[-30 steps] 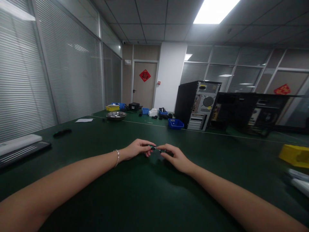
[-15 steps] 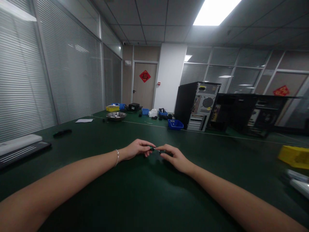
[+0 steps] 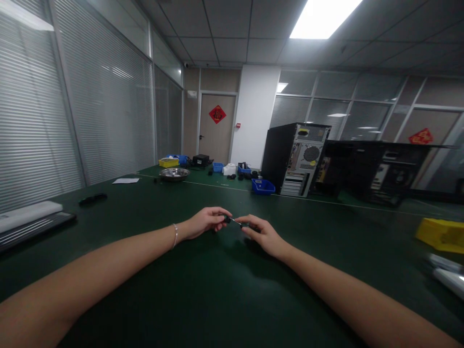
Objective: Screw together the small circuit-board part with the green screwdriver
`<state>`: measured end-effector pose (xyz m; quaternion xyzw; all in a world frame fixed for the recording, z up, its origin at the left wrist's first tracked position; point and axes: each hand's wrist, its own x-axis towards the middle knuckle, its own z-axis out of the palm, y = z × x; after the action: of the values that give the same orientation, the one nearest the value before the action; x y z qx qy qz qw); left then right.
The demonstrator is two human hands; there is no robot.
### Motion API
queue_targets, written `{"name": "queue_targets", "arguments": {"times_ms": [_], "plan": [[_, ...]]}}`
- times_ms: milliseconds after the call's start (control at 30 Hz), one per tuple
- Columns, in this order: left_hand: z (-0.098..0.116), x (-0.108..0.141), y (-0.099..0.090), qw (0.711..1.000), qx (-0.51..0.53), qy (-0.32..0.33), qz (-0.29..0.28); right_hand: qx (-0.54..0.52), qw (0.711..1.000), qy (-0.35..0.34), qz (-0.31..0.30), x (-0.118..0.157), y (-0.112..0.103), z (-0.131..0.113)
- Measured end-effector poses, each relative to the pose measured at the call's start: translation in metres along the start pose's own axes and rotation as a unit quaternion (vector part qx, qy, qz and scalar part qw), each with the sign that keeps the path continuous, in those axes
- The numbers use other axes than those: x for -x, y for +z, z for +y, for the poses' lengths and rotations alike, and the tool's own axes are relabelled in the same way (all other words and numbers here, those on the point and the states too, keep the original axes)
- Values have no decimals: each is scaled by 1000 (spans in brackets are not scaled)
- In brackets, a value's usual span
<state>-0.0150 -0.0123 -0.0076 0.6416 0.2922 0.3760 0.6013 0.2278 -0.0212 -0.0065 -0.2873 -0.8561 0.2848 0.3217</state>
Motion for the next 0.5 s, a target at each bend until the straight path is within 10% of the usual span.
{"name": "queue_targets", "arguments": {"times_ms": [233, 500], "plan": [[8, 1, -18, 994, -108, -20, 19, -21, 999, 20, 23, 2, 0, 3], [25, 10, -7, 908, -395, -37, -133, -21, 1000, 4, 14, 2, -3, 0]]}}
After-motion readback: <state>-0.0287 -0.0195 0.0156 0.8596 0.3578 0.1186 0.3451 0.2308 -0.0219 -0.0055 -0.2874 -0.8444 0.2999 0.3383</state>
